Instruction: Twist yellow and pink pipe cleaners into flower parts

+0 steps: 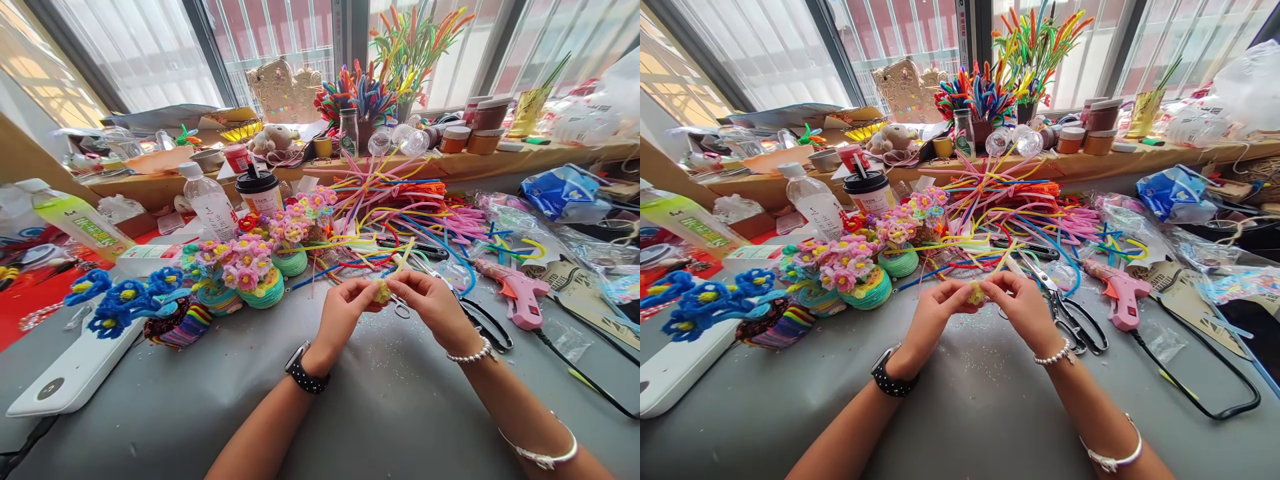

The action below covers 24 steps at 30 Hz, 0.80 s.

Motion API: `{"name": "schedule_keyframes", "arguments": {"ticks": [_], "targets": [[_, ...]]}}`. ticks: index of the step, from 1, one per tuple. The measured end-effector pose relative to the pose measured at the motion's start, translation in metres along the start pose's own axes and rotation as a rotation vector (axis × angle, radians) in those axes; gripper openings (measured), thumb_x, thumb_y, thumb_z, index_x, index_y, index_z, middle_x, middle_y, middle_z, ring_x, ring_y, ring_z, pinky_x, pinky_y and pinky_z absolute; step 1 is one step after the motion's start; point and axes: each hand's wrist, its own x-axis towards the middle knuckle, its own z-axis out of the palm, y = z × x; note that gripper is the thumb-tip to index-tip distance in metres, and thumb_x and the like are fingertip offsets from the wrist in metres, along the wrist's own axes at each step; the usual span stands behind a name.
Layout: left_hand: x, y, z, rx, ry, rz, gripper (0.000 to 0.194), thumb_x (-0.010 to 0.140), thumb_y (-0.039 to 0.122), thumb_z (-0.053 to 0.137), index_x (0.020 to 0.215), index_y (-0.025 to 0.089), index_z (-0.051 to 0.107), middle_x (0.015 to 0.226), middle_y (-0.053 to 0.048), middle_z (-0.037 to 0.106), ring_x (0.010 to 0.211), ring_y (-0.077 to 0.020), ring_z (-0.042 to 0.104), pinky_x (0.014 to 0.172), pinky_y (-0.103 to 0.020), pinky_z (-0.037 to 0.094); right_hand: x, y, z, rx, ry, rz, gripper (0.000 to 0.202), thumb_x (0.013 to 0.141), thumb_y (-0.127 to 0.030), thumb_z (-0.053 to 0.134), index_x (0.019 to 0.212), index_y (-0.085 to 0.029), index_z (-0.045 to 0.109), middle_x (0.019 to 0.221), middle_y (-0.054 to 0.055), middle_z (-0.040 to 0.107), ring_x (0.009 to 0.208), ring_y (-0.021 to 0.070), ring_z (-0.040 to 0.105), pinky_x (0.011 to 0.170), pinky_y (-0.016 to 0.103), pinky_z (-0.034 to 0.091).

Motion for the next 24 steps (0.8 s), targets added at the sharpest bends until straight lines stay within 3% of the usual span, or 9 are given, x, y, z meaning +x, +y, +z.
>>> {"name": "schedule_keyframes", "arguments": {"ticks": [3,9,17,24], "targets": [[0.0011,-0.0008,-0.0011,-0.046,-0.012,-0.059,0.023,0.067,0.034,0.060,0.073,0.012,0.063,0.070,-0.003,0.065,0.062,-0.0125,0.061,0.064,-0.026,0.051,0.0007,0.0027,0.0009,0.023,0.028,-0.001,0.024,0.072,-0.040,0.055,0.072,-0.016,0.059,0.067,0.001,0.057,0.058,0.0100,0.049,0.050,0.022,0.038],[0.0024,-0.0016,0.0003,-0.092,0.118,0.000,0.020,0.062,0.027,0.066,0.073,0.011,0.061,0.070,-0.002,0.064,0.067,-0.0128,0.060,0.065,-0.026,0.051,-0.0001,0.0004,0.0020,-0.078,0.056,-0.053,0.024,0.070,-0.040,0.057,0.074,-0.016,0.058,0.068,0.001,0.058,0.055,0.0095,0.049,0.047,0.021,0.039],[0.0015,-0.0036,-0.0013,-0.084,0.023,-0.002,0.018,0.062,0.027,0.065,0.071,0.012,0.063,0.064,-0.002,0.064,0.063,-0.0127,0.060,0.067,-0.028,0.051,-0.0034,-0.0017,0.0040,-0.139,0.046,-0.118,0.023,0.073,-0.039,0.054,0.072,-0.017,0.058,0.067,0.003,0.061,0.058,0.0127,0.054,0.050,0.024,0.043],[0.0032,-0.0049,0.0005,-0.093,0.100,0.021,0.022,0.062,0.030,0.065,0.072,0.011,0.061,0.071,-0.003,0.064,0.068,-0.0134,0.060,0.069,-0.029,0.051,-0.0034,-0.0010,0.0068,-0.140,0.099,-0.134,0.027,0.078,-0.040,0.045,0.076,-0.017,0.058,0.066,0.002,0.059,0.056,0.0122,0.053,0.051,0.025,0.044]]}}
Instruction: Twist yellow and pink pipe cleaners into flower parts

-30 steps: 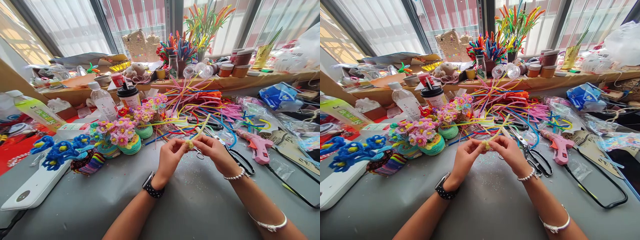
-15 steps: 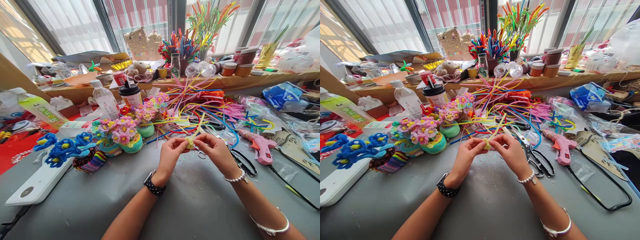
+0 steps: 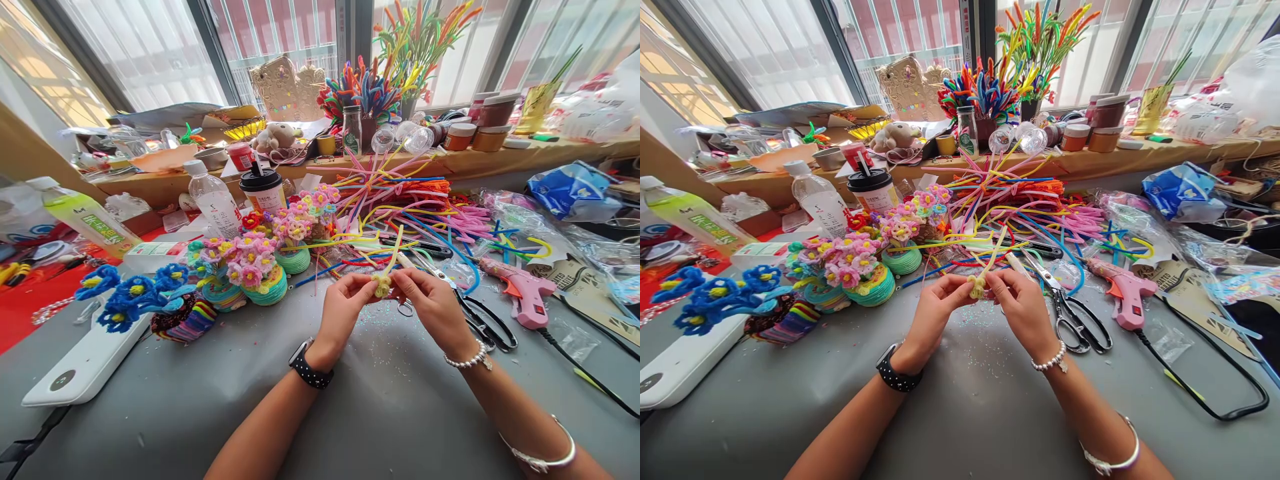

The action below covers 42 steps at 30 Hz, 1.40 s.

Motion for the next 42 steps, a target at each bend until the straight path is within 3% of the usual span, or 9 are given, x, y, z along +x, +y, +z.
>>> {"name": "schedule_keyframes", "arguments": {"ticks": [8,14,23,30,34,39,42], "targets": [[0.000,0.001,0.000,-0.083,-0.006,-0.022,0.024,0.063,0.027,0.065,0.079,0.012,0.054,0.074,-0.003,0.062,0.072,-0.0125,0.060,0.073,-0.029,0.049,0.000,0.004,0.003,-0.281,0.059,-0.220,0.017,0.077,-0.033,0.050,0.074,-0.017,0.056,0.070,0.004,0.059,0.058,0.0128,0.053,0.054,0.026,0.045],[-0.001,0.004,0.000,0.024,-0.114,-0.071,0.027,0.060,0.031,0.067,0.076,0.011,0.057,0.072,-0.005,0.064,0.069,-0.0149,0.061,0.069,-0.029,0.049,0.000,0.003,0.000,-0.282,0.030,-0.198,0.015,0.077,-0.031,0.050,0.073,-0.018,0.056,0.067,0.003,0.060,0.057,0.0135,0.054,0.053,0.026,0.044],[-0.001,0.011,-0.004,-0.013,-0.133,-0.123,0.021,0.058,0.029,0.069,0.063,0.012,0.058,0.058,0.001,0.060,0.058,-0.0124,0.061,0.061,-0.025,0.050,-0.002,-0.002,0.000,-0.169,-0.023,-0.135,0.031,0.083,-0.036,0.038,0.062,-0.018,0.053,0.058,0.000,0.052,0.052,0.0107,0.047,0.049,0.023,0.039],[0.000,0.006,-0.006,-0.057,-0.137,-0.145,0.019,0.060,0.028,0.068,0.066,0.011,0.060,0.063,0.000,0.062,0.062,-0.0118,0.062,0.064,-0.023,0.049,-0.003,-0.001,0.003,-0.249,0.012,-0.214,0.020,0.080,-0.034,0.046,0.071,-0.017,0.053,0.067,0.002,0.055,0.057,0.0115,0.048,0.053,0.024,0.039],[0.001,0.005,-0.006,-0.077,-0.147,-0.168,0.019,0.060,0.027,0.068,0.067,0.011,0.060,0.062,0.000,0.062,0.061,-0.0120,0.062,0.062,-0.022,0.048,-0.005,0.001,0.009,-0.172,0.000,-0.197,0.018,0.082,-0.029,0.044,0.071,-0.017,0.051,0.066,0.001,0.054,0.057,0.0106,0.048,0.052,0.022,0.039],[0.000,0.007,-0.005,-0.097,-0.145,-0.174,0.020,0.060,0.028,0.068,0.068,0.011,0.061,0.061,0.000,0.062,0.058,-0.0113,0.062,0.059,-0.021,0.048,-0.008,0.004,0.015,-0.085,0.078,-0.147,0.018,0.082,-0.030,0.044,0.071,-0.018,0.050,0.061,-0.001,0.051,0.052,0.0094,0.046,0.048,0.021,0.038],[0.000,0.008,-0.005,-0.044,-0.160,-0.151,0.021,0.061,0.030,0.067,0.068,0.011,0.061,0.061,-0.001,0.062,0.059,-0.0120,0.061,0.060,-0.022,0.048,-0.007,0.005,0.012,-0.134,0.060,-0.181,0.016,0.082,-0.030,0.044,0.073,-0.018,0.051,0.065,0.000,0.053,0.056,0.0101,0.048,0.050,0.021,0.040]]}}
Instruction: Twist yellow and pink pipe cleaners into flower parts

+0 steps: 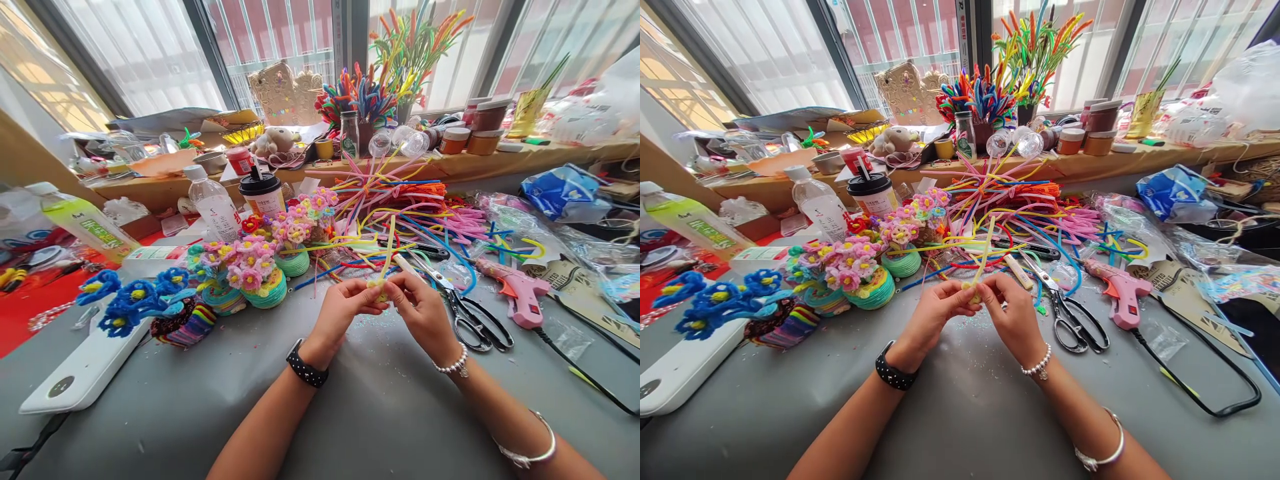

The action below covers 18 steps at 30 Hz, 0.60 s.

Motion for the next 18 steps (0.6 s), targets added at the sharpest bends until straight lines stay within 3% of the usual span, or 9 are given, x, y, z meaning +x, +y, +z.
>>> {"name": "schedule_keyframes", "arguments": {"ticks": [5,13,18], "targets": [[0.0000,-0.0013,-0.0007,0.119,0.005,0.045,0.026,0.058,0.034,0.068,0.068,0.011,0.062,0.060,-0.001,0.063,0.058,-0.0136,0.061,0.060,-0.025,0.048,0.0047,0.0012,-0.0078,-0.206,-0.004,-0.164,0.010,0.080,-0.024,0.046,0.074,-0.018,0.051,0.069,0.002,0.053,0.060,0.0115,0.047,0.055,0.024,0.040],[-0.0002,0.0008,-0.0046,0.227,-0.087,0.040,0.030,0.058,0.038,0.066,0.067,0.010,0.063,0.058,-0.005,0.063,0.057,-0.0139,0.060,0.058,-0.025,0.048,0.0064,0.0047,-0.0111,-0.279,-0.049,-0.388,0.010,0.082,-0.016,0.044,0.076,-0.019,0.052,0.072,0.003,0.053,0.067,0.0123,0.050,0.061,0.024,0.042],[0.0019,-0.0015,-0.0052,0.293,-0.060,0.102,0.027,0.060,0.036,0.065,0.064,0.011,0.061,0.056,-0.003,0.061,0.055,-0.0123,0.057,0.056,-0.023,0.046,0.0071,0.0086,-0.0113,-0.326,-0.095,-0.342,0.007,0.081,-0.022,0.046,0.078,-0.019,0.052,0.069,0.002,0.054,0.064,0.0129,0.050,0.059,0.025,0.042]]}}
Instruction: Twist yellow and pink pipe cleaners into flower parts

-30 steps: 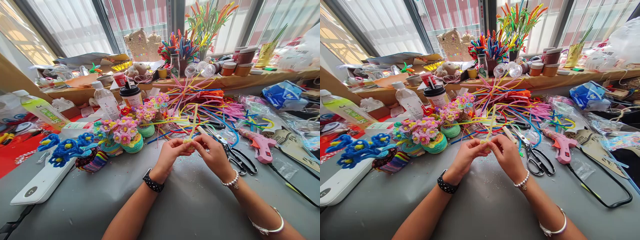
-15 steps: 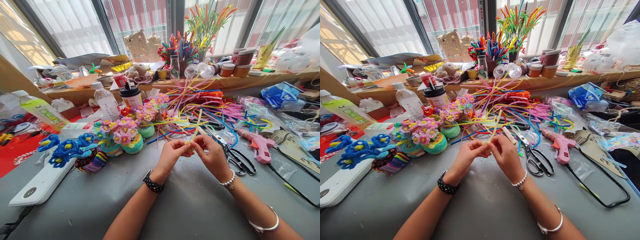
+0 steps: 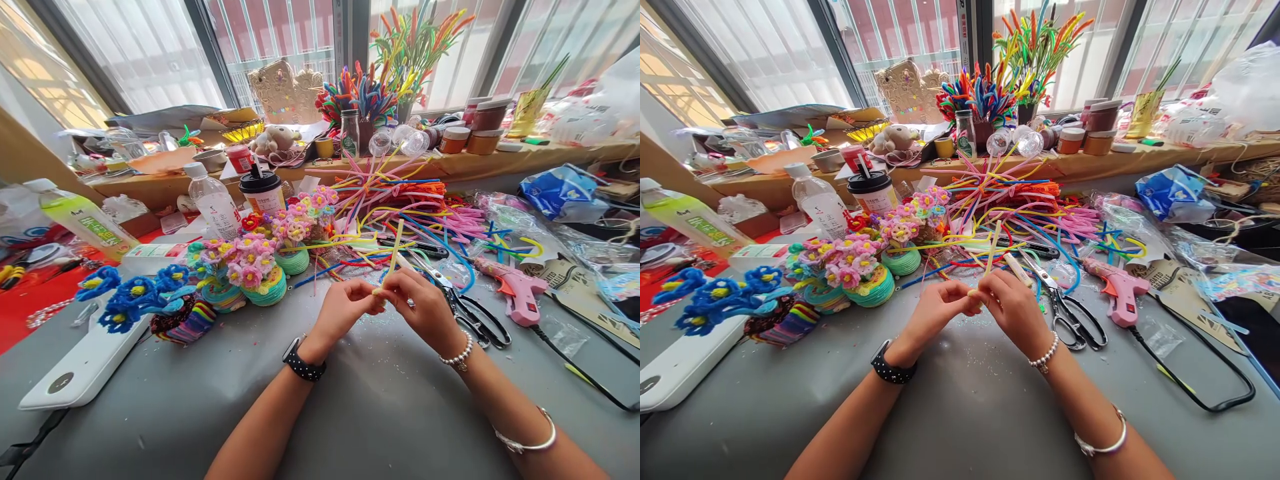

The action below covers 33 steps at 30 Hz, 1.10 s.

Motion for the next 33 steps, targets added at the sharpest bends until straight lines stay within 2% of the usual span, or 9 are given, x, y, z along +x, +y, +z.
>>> {"name": "schedule_keyframes", "arguments": {"ticks": [3,7,10,13,16,22,33], "targets": [[0.001,-0.002,0.002,0.060,0.029,0.028,0.023,0.062,0.034,0.064,0.065,0.012,0.061,0.059,-0.003,0.061,0.058,-0.0120,0.056,0.058,-0.023,0.045,0.001,0.000,0.001,0.043,-0.024,0.050,0.008,0.081,-0.024,0.047,0.081,-0.018,0.053,0.069,0.002,0.055,0.064,0.0127,0.051,0.059,0.024,0.042],[0.001,-0.002,0.004,0.056,0.051,0.051,0.024,0.062,0.033,0.064,0.075,0.013,0.061,0.071,-0.004,0.062,0.067,-0.0138,0.057,0.064,-0.023,0.044,0.002,-0.006,0.002,0.068,0.073,0.095,0.011,0.081,-0.023,0.046,0.074,-0.017,0.054,0.067,0.002,0.056,0.063,0.0123,0.051,0.059,0.024,0.041],[0.000,0.001,0.004,0.015,0.008,0.046,0.023,0.063,0.032,0.063,0.076,0.014,0.059,0.073,-0.003,0.061,0.068,-0.0137,0.056,0.064,-0.024,0.044,0.002,-0.011,0.002,0.158,0.112,0.233,0.014,0.080,-0.027,0.048,0.070,-0.017,0.053,0.064,0.001,0.056,0.056,0.0110,0.050,0.054,0.023,0.041],[-0.002,0.004,0.004,-0.024,-0.047,0.056,0.021,0.067,0.033,0.058,0.071,0.013,0.057,0.065,-0.002,0.058,0.063,-0.0128,0.056,0.061,-0.024,0.045,0.001,-0.015,0.001,0.296,0.104,0.396,0.020,0.077,-0.033,0.050,0.066,-0.018,0.051,0.057,-0.001,0.054,0.048,0.0091,0.047,0.046,0.021,0.039],[-0.003,0.006,0.005,-0.025,-0.035,0.084,0.028,0.074,0.039,0.049,0.069,0.012,0.056,0.060,-0.003,0.057,0.058,-0.0128,0.056,0.059,-0.025,0.045,0.000,-0.016,0.001,0.380,0.107,0.485,0.023,0.076,-0.038,0.051,0.064,-0.017,0.051,0.054,-0.002,0.051,0.045,0.0080,0.044,0.042,0.020,0.035],[-0.005,0.003,0.011,0.040,0.066,0.131,0.027,0.071,0.040,0.053,0.070,0.013,0.056,0.064,-0.002,0.059,0.058,-0.0119,0.057,0.057,-0.023,0.046,0.000,-0.018,0.002,0.438,0.104,0.510,0.024,0.075,-0.039,0.051,0.066,-0.016,0.052,0.055,-0.002,0.053,0.047,0.0085,0.046,0.044,0.020,0.038],[-0.003,0.002,0.006,0.033,0.018,0.087,0.025,0.068,0.037,0.057,0.066,0.013,0.059,0.060,-0.003,0.061,0.055,-0.0134,0.059,0.055,-0.023,0.047,0.002,-0.015,-0.003,0.450,0.033,0.474,0.023,0.077,-0.038,0.048,0.067,-0.017,0.052,0.056,-0.001,0.053,0.048,0.0092,0.045,0.044,0.021,0.037]]}}
